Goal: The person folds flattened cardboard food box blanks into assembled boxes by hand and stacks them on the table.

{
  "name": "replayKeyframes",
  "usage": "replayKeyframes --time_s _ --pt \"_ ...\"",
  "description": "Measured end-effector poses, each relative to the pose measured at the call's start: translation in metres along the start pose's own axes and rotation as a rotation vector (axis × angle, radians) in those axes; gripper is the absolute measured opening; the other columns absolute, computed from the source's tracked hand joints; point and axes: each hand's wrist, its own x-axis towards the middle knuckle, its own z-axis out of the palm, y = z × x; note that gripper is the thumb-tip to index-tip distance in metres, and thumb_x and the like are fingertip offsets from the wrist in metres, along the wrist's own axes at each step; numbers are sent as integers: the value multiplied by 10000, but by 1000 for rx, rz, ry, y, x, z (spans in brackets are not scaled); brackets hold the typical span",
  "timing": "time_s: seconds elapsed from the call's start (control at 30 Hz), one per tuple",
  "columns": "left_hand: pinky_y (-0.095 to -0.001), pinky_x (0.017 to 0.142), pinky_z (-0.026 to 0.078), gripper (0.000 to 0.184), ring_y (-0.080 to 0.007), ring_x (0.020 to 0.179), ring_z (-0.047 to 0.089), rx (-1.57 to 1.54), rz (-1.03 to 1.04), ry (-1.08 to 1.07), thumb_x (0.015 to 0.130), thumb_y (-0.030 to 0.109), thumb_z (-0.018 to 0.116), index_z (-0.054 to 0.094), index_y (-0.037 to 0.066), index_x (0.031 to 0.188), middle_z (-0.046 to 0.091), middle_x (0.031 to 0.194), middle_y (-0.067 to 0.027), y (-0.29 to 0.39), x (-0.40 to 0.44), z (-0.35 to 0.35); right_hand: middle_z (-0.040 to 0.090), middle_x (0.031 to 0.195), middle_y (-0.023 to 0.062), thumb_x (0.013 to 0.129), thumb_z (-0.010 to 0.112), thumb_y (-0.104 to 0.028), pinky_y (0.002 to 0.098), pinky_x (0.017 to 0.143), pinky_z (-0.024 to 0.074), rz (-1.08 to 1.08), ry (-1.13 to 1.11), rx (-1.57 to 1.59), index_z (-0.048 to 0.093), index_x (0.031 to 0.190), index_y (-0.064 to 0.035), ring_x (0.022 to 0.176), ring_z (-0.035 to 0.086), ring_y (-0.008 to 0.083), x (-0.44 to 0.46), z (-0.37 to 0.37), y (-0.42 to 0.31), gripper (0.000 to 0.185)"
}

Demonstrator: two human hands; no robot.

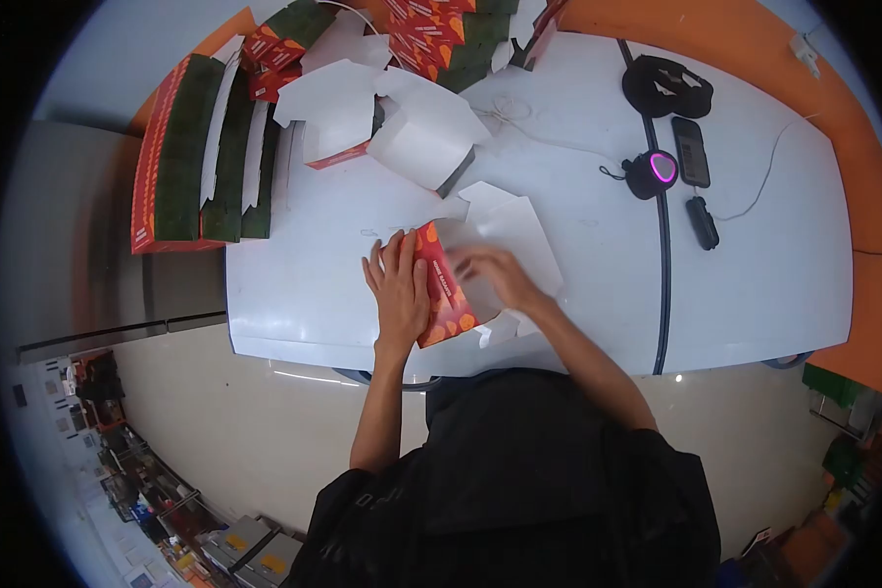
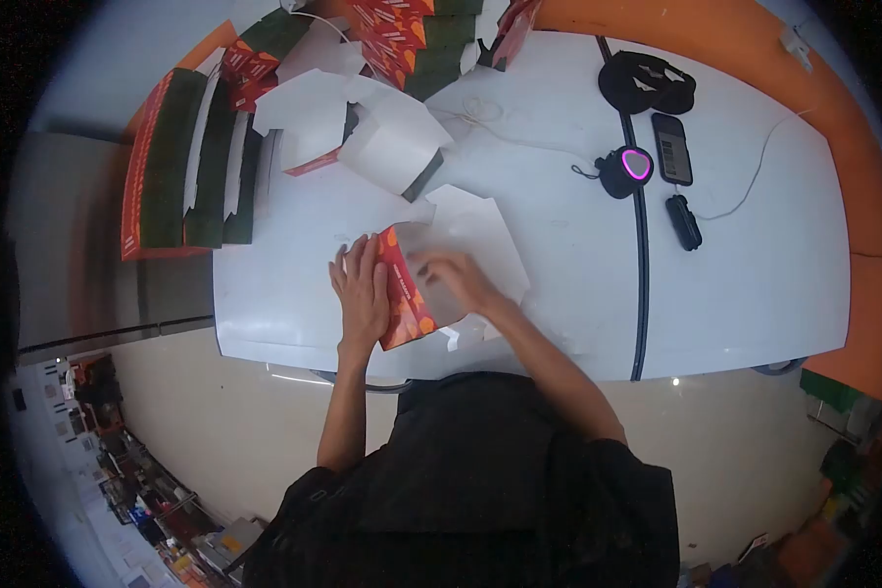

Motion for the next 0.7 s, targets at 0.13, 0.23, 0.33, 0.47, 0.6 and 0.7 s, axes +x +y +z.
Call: replayKeyframes --time_s 0.13,0.23,0.33,0.47,0.6,0.7 --pt "-630 1262 127 515 -451 1558 259 160 26 79 1133 258 352 423 53 1600 397 1658 -153 5 9 7 707 1243 166 919 675 -43 412 969 557 -208 211 -668 668 1305 -37 1111 689 285 49 -21 -13 387" --pt "-616 1260 146 530 -440 1567 264 3 65 55 1139 270 335 414 40 1610 404 1667 -162 -3 11 19 739 1146 164 879 761 -101 439 967 553 -221 71 -963 683 1280 -57 1064 708 362 82 -28 3 411" --pt "-601 1258 166 545 -432 1572 265 -79 47 62 1145 281 310 401 22 1616 413 1665 -168 -4 14 22 745 1085 205 858 798 -174 471 948 550 -5 -195 -1223 735 1185 -59 1097 694 393 106 -26 1 352" --pt "-575 1255 190 557 -425 1572 266 -78 28 74 1149 291 294 390 2 1615 432 1650 -171 -2 14 20 750 1047 199 818 779 -131 495 902 570 -35 -257 -1391 749 1086 -72 1040 718 392 123 -22 5 275" --pt "-551 1251 217 556 -421 1557 291 -82 18 52 1147 288 300 402 -11 1605 449 1636 -169 1 16 15 748 1045 202 795 748 -59 503 865 575 -45 -245 -1288 732 1017 -73 1010 718 404 123 -25 2 223" --pt "-540 1228 255 547 -427 1497 363 -81 46 59 1133 273 338 438 -22 1582 497 1582 -183 -2 16 17 750 1004 207 801 764 -59 502 854 566 -44 -261 -1190 695 1035 -61 991 714 414 122 -25 -1 244"
